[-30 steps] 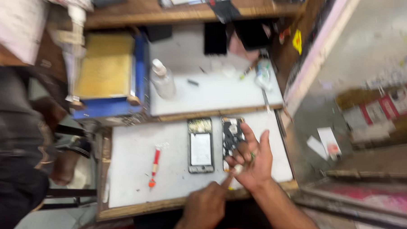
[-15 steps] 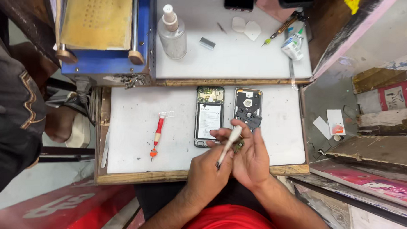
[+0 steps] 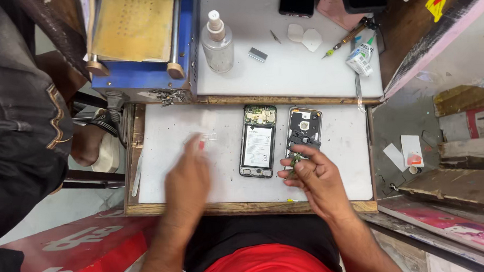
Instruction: The person cleans a small circuit board with a cotton swab, then removes the motherboard from a disassembled smartphone and places it into another phone chassis. The person continues to handle the motherboard and other internal components on the workbench.
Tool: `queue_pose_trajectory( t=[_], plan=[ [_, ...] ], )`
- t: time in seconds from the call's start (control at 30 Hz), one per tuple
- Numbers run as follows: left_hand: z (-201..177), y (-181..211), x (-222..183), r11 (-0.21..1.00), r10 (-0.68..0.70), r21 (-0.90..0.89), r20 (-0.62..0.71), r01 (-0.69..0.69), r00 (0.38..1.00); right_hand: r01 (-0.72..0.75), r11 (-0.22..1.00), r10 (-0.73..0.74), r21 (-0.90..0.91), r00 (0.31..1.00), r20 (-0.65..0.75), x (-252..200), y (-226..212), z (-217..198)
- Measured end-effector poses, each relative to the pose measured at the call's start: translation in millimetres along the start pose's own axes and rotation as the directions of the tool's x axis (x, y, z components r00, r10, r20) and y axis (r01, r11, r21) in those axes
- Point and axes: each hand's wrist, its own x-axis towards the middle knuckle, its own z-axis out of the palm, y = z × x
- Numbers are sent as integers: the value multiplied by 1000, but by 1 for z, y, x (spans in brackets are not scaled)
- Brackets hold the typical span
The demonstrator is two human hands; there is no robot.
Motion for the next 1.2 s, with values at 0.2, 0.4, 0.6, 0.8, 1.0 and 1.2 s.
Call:
queue_pose_trajectory(
  t=[0.2, 0.4, 0.6, 0.8, 1.0, 1.2],
  plan=[
    [-16, -35, 20, 884, 164, 464, -173, -66, 971, -67, 992, 68, -108, 998, 2, -1, -7, 8],
    [0, 19, 45, 940, 338, 69, -310, -333, 889, -58, 987, 63, -152, 997, 33, -8, -6, 27],
    [28, 65, 117, 859, 476, 59, -456, -508, 752, 31, 977, -22, -209, 999, 43, -9, 2, 26],
    [35, 75, 167, 888, 458, 245, -397, -390, 795, 59, 972, -70, -228, 997, -41, -16, 1, 15],
    [12, 55, 85, 752, 582, -61, -405, -656, 705, 113, 970, -123, -215, 992, -33, -14, 1, 4],
    [-3, 43, 0, 695, 590, -380, -184, -610, 786, 80, 966, -91, -245, 995, -35, -11, -5, 12]
  ],
)
